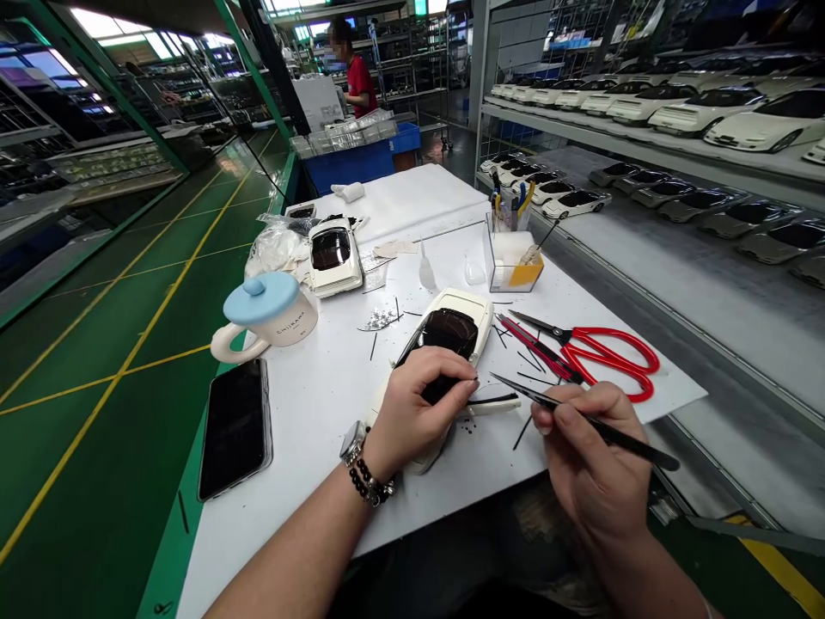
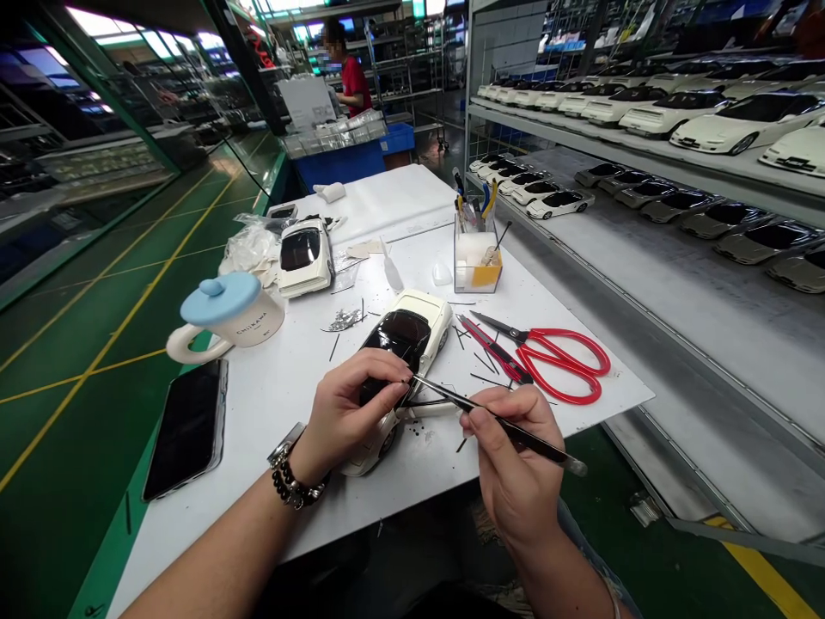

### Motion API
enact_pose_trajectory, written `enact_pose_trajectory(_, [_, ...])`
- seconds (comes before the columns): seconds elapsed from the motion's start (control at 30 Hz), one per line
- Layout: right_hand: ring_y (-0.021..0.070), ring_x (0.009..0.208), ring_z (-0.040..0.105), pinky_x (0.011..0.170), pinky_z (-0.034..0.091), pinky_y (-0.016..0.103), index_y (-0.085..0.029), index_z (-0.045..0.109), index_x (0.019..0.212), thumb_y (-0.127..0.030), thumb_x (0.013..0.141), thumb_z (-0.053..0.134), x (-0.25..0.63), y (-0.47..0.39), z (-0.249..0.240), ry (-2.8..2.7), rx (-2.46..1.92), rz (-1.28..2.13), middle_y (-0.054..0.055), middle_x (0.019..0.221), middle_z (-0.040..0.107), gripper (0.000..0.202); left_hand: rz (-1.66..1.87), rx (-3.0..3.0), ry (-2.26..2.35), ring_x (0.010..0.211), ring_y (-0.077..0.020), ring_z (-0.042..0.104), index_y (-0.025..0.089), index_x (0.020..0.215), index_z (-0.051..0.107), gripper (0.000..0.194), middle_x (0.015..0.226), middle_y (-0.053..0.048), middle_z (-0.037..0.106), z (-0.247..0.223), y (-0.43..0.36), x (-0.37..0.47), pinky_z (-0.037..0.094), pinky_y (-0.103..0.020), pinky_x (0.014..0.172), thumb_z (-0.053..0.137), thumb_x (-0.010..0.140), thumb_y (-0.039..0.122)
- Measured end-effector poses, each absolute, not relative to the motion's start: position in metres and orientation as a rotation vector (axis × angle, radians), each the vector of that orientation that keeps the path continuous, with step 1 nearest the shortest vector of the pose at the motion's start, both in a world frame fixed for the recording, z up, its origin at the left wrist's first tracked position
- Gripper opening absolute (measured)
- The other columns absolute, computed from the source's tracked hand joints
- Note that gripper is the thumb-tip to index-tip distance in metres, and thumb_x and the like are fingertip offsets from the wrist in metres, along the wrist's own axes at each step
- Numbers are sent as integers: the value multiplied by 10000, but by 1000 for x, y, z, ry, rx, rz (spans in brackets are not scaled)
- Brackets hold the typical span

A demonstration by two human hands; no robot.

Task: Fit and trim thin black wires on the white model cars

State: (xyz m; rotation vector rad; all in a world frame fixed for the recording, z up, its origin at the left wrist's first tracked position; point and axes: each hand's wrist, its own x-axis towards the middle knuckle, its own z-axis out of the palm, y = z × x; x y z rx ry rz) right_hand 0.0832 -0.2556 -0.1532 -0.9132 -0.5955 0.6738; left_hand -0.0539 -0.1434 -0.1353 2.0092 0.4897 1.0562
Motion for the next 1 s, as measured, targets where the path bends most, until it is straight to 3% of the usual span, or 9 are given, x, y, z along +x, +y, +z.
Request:
enact_pose_trajectory(0.3, [136, 743, 587, 600, 476, 238, -203, 585, 836, -72, 795, 642, 96, -255, -163, -942, -925, 568, 13, 762, 609, 148, 1041, 2010, 496, 857, -179, 619, 163, 818, 645, 27, 848, -71, 677, -134, -144, -55, 489, -375, 839, 624, 821, 146])
enact_pose_trajectory(0.43, [141, 725, 585, 607, 480, 253, -209, 592, 826, -110, 802, 650, 96, -254, -163, -897, -960, 580, 15, 764, 605, 117, 1019, 2020, 518, 877, -169, 614, 175, 864, 643, 49, 877, -58, 671, -134, -144, -56, 482, -357, 857, 613, 832, 154])
enact_pose_trajectory(0.6, [118, 705, 571, 630, 469, 238, -213, 587, 801, -159, 801, 667, 102, -248, -158, -840, -975, 569, 7, 772, 597, 97, 1027, 2027, 599, 971, -166, 585, 196, 1032, 611, 209, 1019, -62, 634, -133, -143, -56, 468, -320, 878, 621, 825, 166])
enact_pose_trajectory(0.8, [128, 720, 583, 613, 487, 227, -208, 582, 771, -136, 789, 661, 117, -229, -145, -967, -998, 437, 3, 728, 587, 108, 935, 2055, 676, 977, -188, 574, 204, 986, 601, 158, 1018, -67, 617, -124, -139, -54, 465, -348, 886, 594, 828, 191])
enact_pose_trajectory(1.0, [152, 656, 608, 584, 516, 256, -195, 564, 699, -215, 764, 681, 125, -218, -134, -1061, -1046, 371, 17, 690, 609, 135, 867, 2082, 790, 866, -184, 581, 215, 999, 595, 177, 1008, -73, 610, -112, -128, -54, 502, -315, 764, 578, 824, 225])
